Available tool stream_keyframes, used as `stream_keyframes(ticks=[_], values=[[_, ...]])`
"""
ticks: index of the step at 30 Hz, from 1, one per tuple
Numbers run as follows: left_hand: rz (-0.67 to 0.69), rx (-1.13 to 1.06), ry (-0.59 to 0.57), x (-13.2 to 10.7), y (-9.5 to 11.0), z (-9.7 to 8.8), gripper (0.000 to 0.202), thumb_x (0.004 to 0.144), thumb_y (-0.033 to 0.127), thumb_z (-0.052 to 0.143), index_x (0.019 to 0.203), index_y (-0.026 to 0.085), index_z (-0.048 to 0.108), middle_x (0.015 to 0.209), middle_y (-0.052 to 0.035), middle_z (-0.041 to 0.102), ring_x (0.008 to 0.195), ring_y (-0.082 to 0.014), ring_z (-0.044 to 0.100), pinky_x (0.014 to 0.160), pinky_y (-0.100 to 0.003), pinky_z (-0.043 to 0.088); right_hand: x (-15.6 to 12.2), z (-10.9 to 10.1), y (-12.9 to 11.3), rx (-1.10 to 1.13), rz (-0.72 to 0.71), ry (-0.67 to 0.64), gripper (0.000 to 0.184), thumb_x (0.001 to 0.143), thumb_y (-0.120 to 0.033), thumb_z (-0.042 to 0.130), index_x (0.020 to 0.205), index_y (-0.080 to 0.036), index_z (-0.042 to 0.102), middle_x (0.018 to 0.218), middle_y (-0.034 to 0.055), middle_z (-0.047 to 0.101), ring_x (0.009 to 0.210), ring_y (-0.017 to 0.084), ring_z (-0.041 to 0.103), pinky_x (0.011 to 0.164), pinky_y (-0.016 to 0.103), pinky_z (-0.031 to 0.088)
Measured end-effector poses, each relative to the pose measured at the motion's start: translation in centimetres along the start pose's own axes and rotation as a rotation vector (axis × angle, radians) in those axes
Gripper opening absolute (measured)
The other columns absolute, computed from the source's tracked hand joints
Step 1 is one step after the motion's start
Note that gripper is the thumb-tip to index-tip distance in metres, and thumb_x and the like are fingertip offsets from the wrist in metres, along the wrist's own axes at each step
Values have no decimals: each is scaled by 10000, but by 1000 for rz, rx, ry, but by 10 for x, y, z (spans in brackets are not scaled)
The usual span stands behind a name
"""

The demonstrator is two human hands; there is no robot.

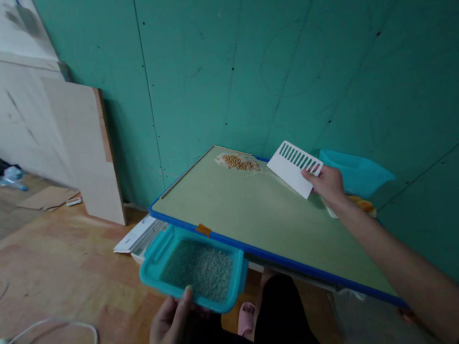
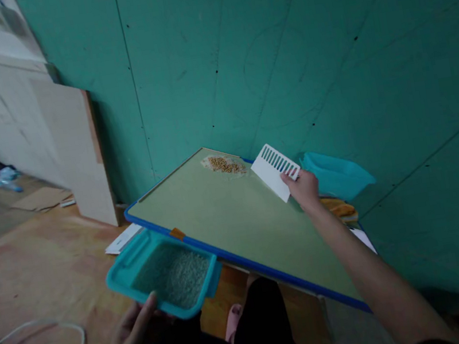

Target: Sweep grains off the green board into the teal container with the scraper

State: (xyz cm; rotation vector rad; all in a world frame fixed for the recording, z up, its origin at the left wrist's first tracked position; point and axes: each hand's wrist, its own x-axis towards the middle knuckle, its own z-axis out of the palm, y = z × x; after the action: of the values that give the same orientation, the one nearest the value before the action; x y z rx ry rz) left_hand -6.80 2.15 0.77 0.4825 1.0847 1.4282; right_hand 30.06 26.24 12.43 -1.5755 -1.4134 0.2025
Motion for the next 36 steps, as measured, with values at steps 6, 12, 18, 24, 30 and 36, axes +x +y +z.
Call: stream_keyframes(ticks=[6,12,18,24,30,36], values=[[-12,-60,40,-2,-3,1,305,658,436,836,735,173,703,614,9,697,567,-134,632,563,-193,518,-10,11,11,-169,-12,-17,261,748,-343,670,918,-153,727,921,126,755,897,271,695,744,353,535],[-91,-56,55,2,-1,2,401,485,468,908,673,178,705,559,11,669,515,-159,610,488,-231,515,5,28,19,-199,-56,-36,242,752,-363,661,879,-166,724,915,110,759,873,258,704,732,336,533],[-106,-55,51,6,-5,-4,381,498,471,902,676,187,721,563,6,670,523,-164,613,519,-250,539,19,41,22,18,35,-90,219,681,-326,722,812,-151,709,796,89,754,777,246,705,636,327,551],[-128,-60,40,9,-8,-9,386,486,484,903,624,183,705,537,0,664,519,-162,600,501,-247,529,26,58,3,122,116,-177,231,696,-281,710,872,-131,708,810,72,742,683,197,686,562,287,545],[-133,-137,90,9,-11,-8,337,533,423,905,673,190,706,566,18,684,519,-153,622,500,-234,529,32,76,-19,171,179,-260,187,704,-234,721,861,-135,700,786,57,724,624,170,662,529,282,551],[-128,-132,83,11,-17,-12,337,545,418,902,663,173,701,551,2,681,496,-148,609,485,-232,514,42,97,-33,234,209,-376,175,725,-205,723,882,-132,698,784,56,725,614,146,653,575,278,560]])
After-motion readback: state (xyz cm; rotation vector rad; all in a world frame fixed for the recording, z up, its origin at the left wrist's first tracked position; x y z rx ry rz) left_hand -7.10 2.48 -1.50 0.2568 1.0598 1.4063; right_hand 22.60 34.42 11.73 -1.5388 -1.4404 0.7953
